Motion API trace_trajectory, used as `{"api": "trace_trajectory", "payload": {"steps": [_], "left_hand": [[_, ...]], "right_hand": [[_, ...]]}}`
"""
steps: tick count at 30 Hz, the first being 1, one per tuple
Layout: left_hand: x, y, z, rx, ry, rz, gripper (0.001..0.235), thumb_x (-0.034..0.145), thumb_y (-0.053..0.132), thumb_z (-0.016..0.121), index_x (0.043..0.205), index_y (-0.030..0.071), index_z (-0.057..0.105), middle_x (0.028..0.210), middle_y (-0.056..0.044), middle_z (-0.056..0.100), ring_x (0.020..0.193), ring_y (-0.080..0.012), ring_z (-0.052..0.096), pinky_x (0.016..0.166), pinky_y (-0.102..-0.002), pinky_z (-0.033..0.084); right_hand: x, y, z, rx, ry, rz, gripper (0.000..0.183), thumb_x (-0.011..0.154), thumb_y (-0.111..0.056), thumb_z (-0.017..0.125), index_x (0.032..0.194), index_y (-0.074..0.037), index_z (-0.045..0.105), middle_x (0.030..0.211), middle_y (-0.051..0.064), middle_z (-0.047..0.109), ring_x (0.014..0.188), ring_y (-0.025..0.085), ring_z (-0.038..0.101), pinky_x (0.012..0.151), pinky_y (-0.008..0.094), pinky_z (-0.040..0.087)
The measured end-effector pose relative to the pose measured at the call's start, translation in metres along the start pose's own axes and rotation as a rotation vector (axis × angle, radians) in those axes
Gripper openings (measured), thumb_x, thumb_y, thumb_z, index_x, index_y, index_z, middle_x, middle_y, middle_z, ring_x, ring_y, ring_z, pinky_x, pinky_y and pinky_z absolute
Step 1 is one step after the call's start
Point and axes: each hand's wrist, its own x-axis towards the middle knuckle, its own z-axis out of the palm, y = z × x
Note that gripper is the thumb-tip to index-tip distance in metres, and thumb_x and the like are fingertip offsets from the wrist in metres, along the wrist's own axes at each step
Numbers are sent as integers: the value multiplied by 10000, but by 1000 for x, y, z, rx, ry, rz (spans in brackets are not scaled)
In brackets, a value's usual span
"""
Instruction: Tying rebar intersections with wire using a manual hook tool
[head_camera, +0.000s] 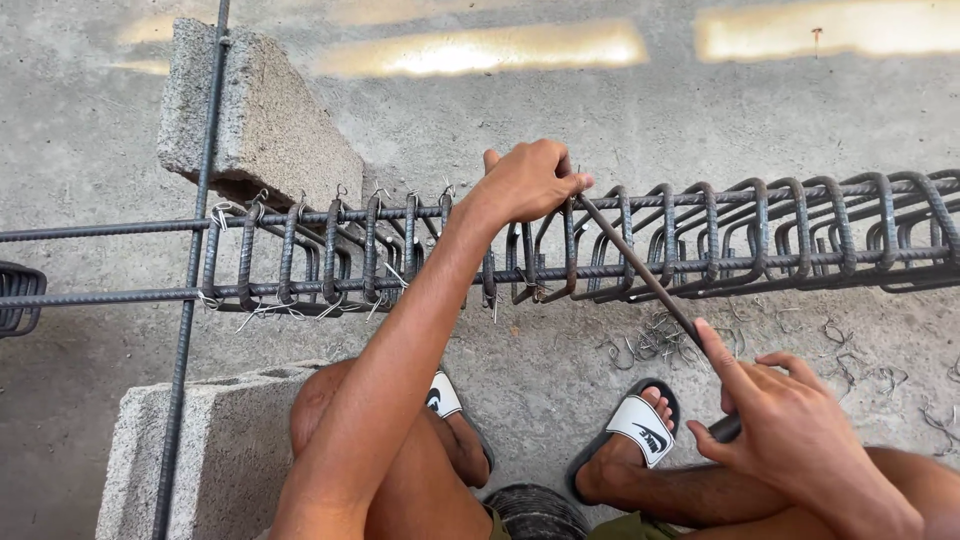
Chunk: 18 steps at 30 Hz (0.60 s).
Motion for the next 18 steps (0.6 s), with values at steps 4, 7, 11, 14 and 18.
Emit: {"api": "trace_trajectory", "payload": {"steps": [4,7,11,14,18], "left_hand": [[-3,9,0,29,29,21,401,955,576,623,900,187,700,692,71,681,659,-121,623,1017,-535,294],[-6,18,1,126,22,-18,358,978,558,646,908,208,671,671,81,609,678,-122,595,1040,-537,309],[-12,24,4,217,100,40,318,977,495,677,927,180,693,631,82,633,643,-139,631,1088,-626,261],[-14,26,6,261,160,76,300,987,456,671,921,165,698,623,75,651,606,-149,628,1083,-643,264],[-11,24,15,257,253,111,274,987,362,688,799,165,717,554,76,625,498,-146,549,1035,-591,288]], "right_hand": [[-1,-11,5,-55,9,-2,1287,702,-674,754,1665,-165,70,860,-129,804,841,68,781,1092,348,483],[-3,-14,13,-111,96,-12,1242,720,-683,722,1662,-124,136,918,-65,787,789,116,780,1007,360,516],[-3,-15,23,-219,145,15,1223,723,-702,694,1669,-136,164,901,-81,763,776,95,745,953,332,496],[2,-18,23,-160,115,15,1253,719,-688,716,1662,-90,147,896,-77,777,760,103,753,996,355,465],[2,-26,11,53,51,45,1195,730,-647,735,1647,-134,166,756,-137,779,738,52,758,1008,326,445]]}}
